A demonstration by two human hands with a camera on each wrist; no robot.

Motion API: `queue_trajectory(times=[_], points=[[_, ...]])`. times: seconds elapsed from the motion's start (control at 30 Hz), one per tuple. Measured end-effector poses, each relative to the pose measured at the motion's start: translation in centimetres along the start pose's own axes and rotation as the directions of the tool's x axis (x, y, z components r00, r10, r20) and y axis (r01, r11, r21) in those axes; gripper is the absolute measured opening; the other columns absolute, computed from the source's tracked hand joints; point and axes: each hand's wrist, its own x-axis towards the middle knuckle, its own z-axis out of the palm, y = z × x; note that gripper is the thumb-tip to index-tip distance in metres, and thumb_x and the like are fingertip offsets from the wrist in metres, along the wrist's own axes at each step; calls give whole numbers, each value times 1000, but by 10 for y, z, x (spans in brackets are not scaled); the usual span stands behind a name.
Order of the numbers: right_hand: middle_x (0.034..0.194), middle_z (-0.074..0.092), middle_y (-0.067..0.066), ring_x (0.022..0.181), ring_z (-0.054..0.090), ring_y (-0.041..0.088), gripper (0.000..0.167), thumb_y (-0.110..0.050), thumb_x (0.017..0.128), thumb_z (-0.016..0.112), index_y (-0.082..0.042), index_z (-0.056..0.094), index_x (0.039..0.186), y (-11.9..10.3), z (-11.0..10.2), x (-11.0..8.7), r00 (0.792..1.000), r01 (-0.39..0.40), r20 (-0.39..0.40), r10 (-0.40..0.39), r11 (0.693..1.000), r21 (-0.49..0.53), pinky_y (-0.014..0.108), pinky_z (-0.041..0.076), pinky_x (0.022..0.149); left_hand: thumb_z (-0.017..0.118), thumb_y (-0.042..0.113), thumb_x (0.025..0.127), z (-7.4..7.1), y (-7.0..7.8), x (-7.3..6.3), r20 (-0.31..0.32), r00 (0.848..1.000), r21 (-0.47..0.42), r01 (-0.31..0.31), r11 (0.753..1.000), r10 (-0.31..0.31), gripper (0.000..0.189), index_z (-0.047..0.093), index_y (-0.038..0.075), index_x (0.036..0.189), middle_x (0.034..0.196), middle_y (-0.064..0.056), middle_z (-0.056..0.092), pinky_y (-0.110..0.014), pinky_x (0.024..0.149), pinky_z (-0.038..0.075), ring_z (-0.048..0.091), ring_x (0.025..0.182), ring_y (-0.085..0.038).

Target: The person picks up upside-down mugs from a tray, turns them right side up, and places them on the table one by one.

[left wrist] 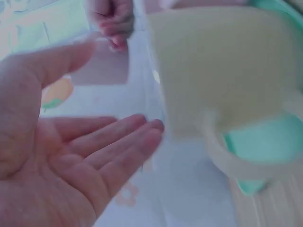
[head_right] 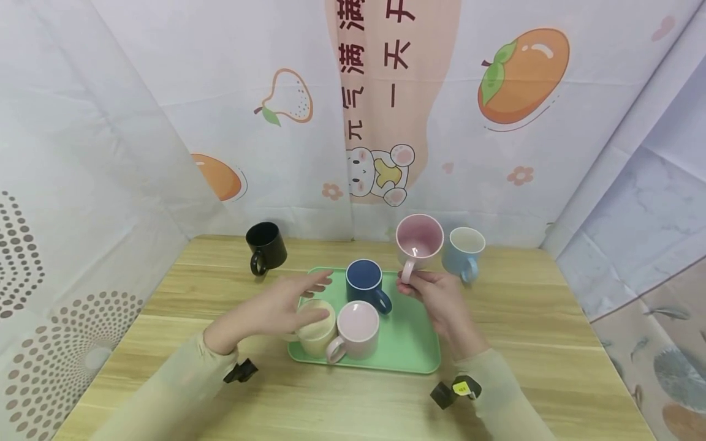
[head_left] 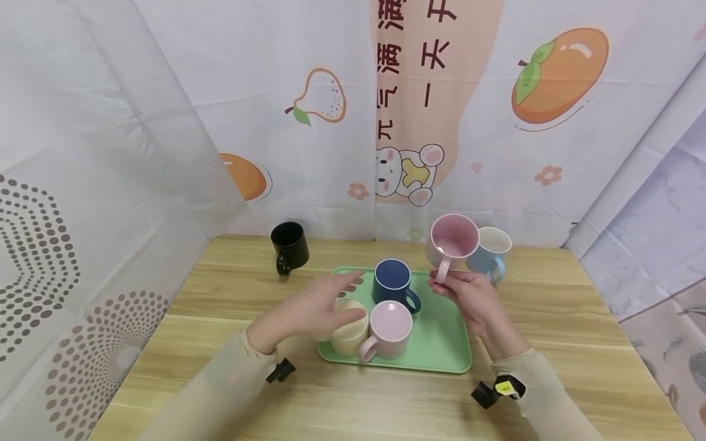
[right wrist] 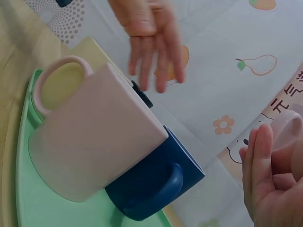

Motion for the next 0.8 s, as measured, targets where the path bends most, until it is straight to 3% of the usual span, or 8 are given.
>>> queue_trajectory(times=[0.13,0.23,0.4,0.53,0.8], points=[[103,78,4,92,77,6,41,8,110,54,30,45,144,2,5,2,1000,3,18,-3,1000,-21,22,62,91,71,28,107,-1,18,20,-89,996,-105,4,994,-14,65,48,5,163,142,-13,70,-48,106,59,72,123,-29],[104,78,5,92,77,6,42,7,109,56,29,47,143,3,9,4,1000,-2,17,3,999,-36,22,62,91,70,26,107,5,29,35,-152,988,-159,-10,987,-15,57,55,5,158,138,-11,72,-46,103,61,72,118,-24],[100,79,3,89,76,5,40,4,109,58,29,52,140,3,16,4,999,5,33,-3,998,-62,21,62,91,71,22,106,19,46,58,-232,972,-263,-21,965,-42,47,63,4,149,133,-9,76,-31,90,63,74,106,-15],[96,79,-3,86,74,4,40,3,110,58,28,52,140,6,22,4,999,26,28,-24,997,-71,20,62,88,71,23,106,29,58,71,-244,967,-344,-17,939,-71,40,68,3,140,125,-8,78,-22,86,61,73,99,-9],[100,80,0,82,75,3,36,5,109,58,26,55,139,10,27,5,995,94,25,-93,991,-92,21,63,85,70,18,107,40,70,82,-223,967,-484,2,875,-125,27,76,0,127,108,-6,82,-23,81,62,77,93,-11]])
